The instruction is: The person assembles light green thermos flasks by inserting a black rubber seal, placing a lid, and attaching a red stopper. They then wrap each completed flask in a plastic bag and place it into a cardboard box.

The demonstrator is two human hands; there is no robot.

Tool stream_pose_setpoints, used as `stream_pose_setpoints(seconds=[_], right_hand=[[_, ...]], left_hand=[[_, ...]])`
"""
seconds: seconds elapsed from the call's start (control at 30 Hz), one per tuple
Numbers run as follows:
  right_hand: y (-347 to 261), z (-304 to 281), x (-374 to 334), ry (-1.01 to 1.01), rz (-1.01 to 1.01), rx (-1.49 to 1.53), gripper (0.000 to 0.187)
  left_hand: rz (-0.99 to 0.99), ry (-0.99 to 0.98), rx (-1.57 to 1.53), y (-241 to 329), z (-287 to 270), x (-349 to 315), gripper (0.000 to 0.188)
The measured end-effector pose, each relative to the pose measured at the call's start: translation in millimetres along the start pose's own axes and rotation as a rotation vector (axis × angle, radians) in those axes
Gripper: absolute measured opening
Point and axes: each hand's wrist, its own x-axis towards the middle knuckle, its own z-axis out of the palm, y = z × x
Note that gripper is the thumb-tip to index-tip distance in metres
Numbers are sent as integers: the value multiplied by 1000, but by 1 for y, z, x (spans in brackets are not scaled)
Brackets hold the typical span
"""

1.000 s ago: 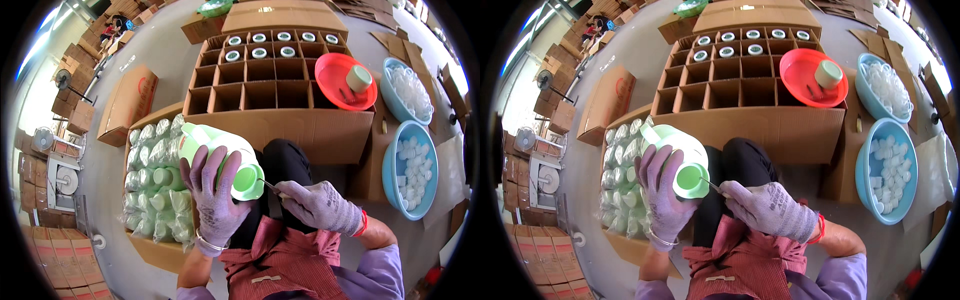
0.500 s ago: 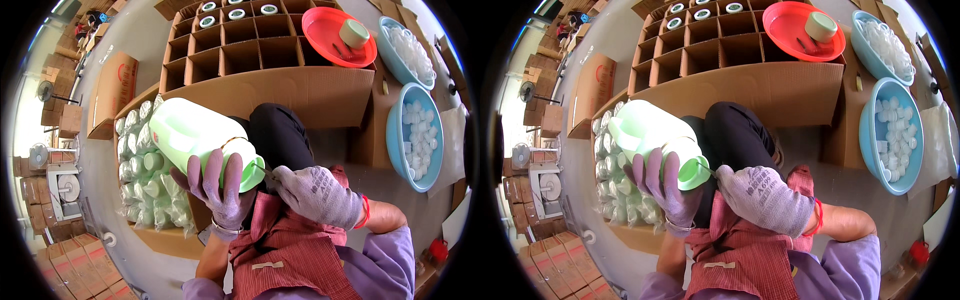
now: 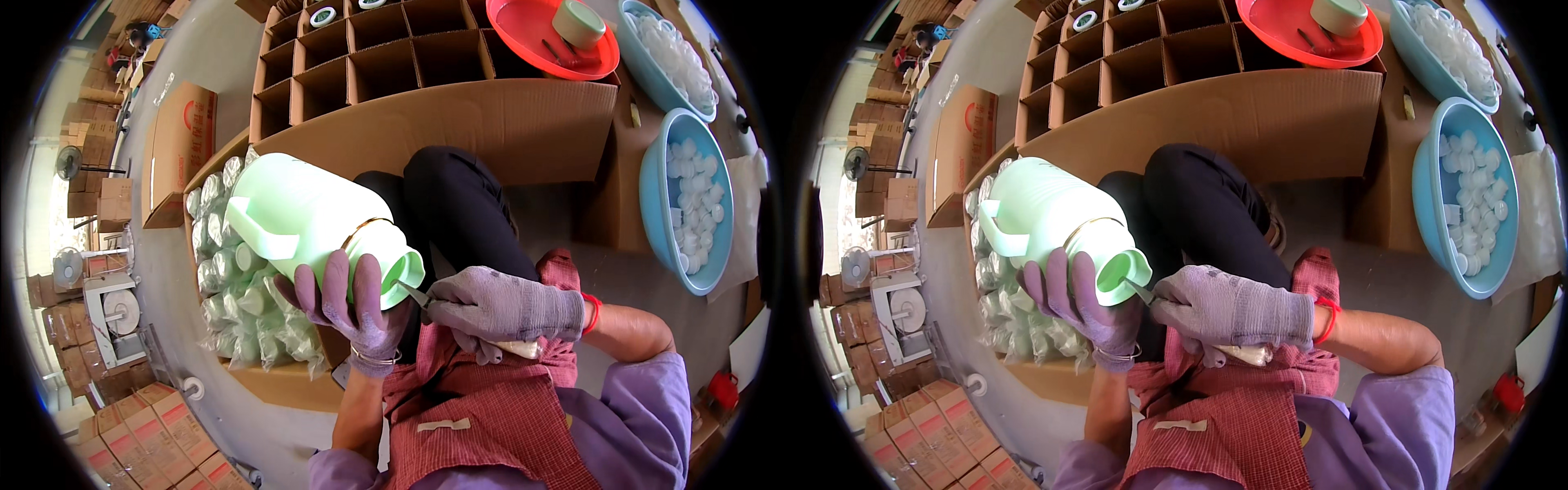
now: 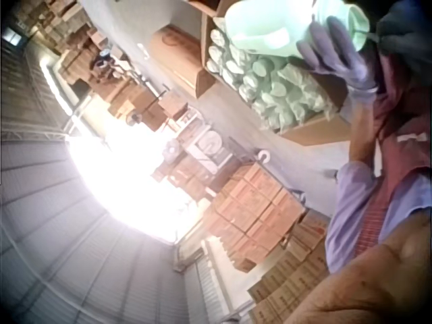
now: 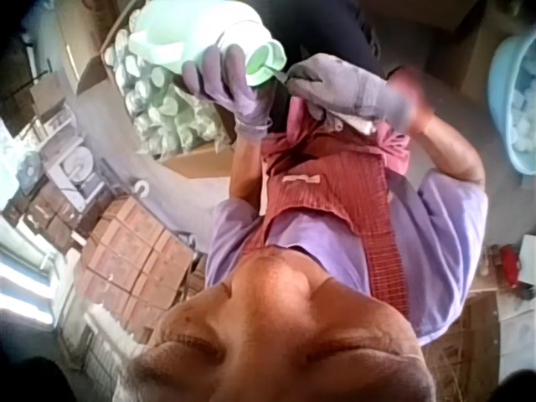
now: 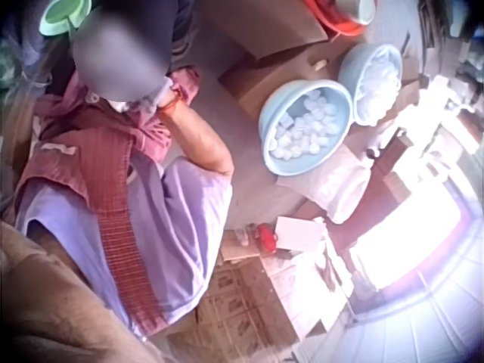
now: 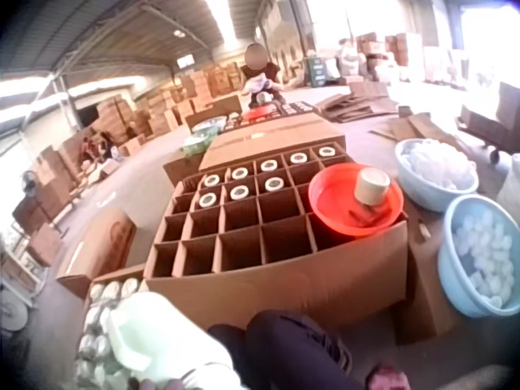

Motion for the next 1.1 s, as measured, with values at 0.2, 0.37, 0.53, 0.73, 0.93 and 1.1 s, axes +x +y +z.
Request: stream_pose_setpoints(seconds=[0.2,0.37,0.53,0.73,0.93,1.1], right_hand=[[15,2,15,-248,-59,369,32],[32,27,29,-516,-135,991,32],[49,79,61,-1157,-541,1697,37],[26,55,34,-430,-422,1237,30],[-3,41,14,-149,-278,852,28],[-21,22,-10,-37,-254,189,26]], left_hand=[[-35,-52,-25,-5,-7,-3,63],[-107,59,-58,-12,8,-15,54],[112,147,-9,-18,14,0,57],[-143,136,-93,-14,5,2,67],[-167,87,-89,-18,4,1,74],[-199,108,-53,-32,0,7,70]])
